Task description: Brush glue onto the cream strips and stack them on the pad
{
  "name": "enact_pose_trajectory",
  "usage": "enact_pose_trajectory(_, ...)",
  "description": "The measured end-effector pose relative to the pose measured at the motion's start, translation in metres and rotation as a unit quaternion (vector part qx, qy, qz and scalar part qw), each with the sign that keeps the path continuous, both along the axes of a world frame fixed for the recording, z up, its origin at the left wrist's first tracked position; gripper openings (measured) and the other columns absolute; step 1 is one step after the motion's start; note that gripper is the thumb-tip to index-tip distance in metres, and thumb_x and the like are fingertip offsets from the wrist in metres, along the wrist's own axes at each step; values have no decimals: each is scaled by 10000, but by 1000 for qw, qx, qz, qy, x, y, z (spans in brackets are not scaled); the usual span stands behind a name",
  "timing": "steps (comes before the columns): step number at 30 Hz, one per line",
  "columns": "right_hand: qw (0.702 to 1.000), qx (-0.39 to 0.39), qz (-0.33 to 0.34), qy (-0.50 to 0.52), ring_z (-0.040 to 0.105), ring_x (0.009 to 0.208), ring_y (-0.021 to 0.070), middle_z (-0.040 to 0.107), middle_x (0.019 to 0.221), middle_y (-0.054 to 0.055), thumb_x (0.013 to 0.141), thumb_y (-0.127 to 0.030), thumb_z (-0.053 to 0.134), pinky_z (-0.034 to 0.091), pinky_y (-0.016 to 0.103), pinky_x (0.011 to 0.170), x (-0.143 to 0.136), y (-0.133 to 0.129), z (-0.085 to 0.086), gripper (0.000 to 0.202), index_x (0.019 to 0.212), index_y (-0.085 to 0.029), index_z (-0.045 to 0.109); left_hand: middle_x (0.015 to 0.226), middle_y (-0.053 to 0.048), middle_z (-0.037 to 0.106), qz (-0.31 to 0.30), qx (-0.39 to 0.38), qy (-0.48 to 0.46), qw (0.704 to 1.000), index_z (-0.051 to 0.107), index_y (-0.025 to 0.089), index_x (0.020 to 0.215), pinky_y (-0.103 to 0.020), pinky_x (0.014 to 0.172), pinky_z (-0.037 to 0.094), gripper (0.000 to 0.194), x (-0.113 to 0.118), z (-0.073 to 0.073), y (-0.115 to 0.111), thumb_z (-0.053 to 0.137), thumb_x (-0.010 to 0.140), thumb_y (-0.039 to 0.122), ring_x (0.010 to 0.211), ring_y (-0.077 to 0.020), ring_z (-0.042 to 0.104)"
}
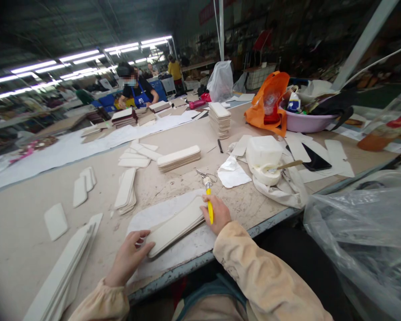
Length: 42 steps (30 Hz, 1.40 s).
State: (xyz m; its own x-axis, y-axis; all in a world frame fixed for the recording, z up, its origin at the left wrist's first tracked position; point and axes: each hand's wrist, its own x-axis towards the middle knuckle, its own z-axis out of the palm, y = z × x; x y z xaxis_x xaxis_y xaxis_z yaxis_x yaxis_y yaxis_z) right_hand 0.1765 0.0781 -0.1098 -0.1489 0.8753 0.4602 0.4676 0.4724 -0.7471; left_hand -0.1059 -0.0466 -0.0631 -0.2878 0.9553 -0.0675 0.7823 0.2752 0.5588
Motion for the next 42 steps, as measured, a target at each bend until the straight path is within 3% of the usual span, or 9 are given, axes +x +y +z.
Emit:
enact_pose_trajectory(12,999,17,27,-24,648,993,233,691,1056,69,840,-213,539,532,407,855,-2,0,-2,145,978,-250,513,986,-101,634,-18,-2,23,1000,655,154,974,-432,860,510,377,1,3,2,583,738,439,909,-255,624)
enact_pose_trajectory(16,988,-85,34,122,637,676,153,683,1112,60,805,-292,611,536,321,659,-7,-4,20,232,955,-254,438,1083,-111,647,-27,18,10,999,640,172,1050,-472,968,459,409,0,10,3,615,725,419,1060,-284,603)
enact_pose_trajectory(20,932,-151,118,308,550,582,94,673,1129,45,723,-311,708,473,252,570,-3,3,62,376,929,-256,399,1345,-111,560,-47,-2,-117,992,542,210,1271,-465,1062,384,567,8,26,11,640,757,429,1268,-285,493)
enact_pose_trajectory(24,865,-209,197,411,623,755,126,688,1068,0,648,-232,779,481,263,667,11,23,93,468,911,-269,394,1334,-117,583,-112,-36,-285,951,558,186,1279,-407,1045,399,583,36,42,29,691,756,408,1228,-287,530)
enact_pose_trajectory(27,841,-225,219,441,634,849,139,700,1031,-18,631,-196,791,474,275,730,24,41,96,475,900,-269,406,1107,-104,704,-133,-54,-357,923,654,160,1145,-351,880,479,487,70,45,38,734,724,390,989,-260,635)
enact_pose_trajectory(31,839,-230,203,450,638,815,145,704,963,-30,597,-197,805,467,289,723,39,59,82,485,888,-261,422,872,-63,730,-81,-78,-463,879,717,144,956,-267,723,468,326,116,37,33,754,713,357,775,-176,623)
enact_pose_trajectory(35,845,-244,155,451,645,801,164,693,877,-33,566,-235,804,473,318,735,49,65,66,474,868,-250,438,748,-52,714,15,-107,-612,784,709,129,865,-241,631,457,247,156,27,23,752,708,314,652,-144,611)
enact_pose_trajectory(38,852,-244,132,444,646,880,189,672,803,-40,560,-259,790,474,342,787,55,67,59,450,848,-243,444,854,-70,732,57,-90,-676,729,711,132,929,-253,692,491,262,181,22,20,715,744,317,744,-166,650)
enact_pose_trajectory(42,863,-225,125,434,634,806,164,674,847,-33,596,-263,760,475,336,762,64,69,52,417,867,-250,443,1043,-117,722,21,-111,-684,720,660,128,1129,-294,743,518,429,207,18,18,709,761,344,866,-224,677)
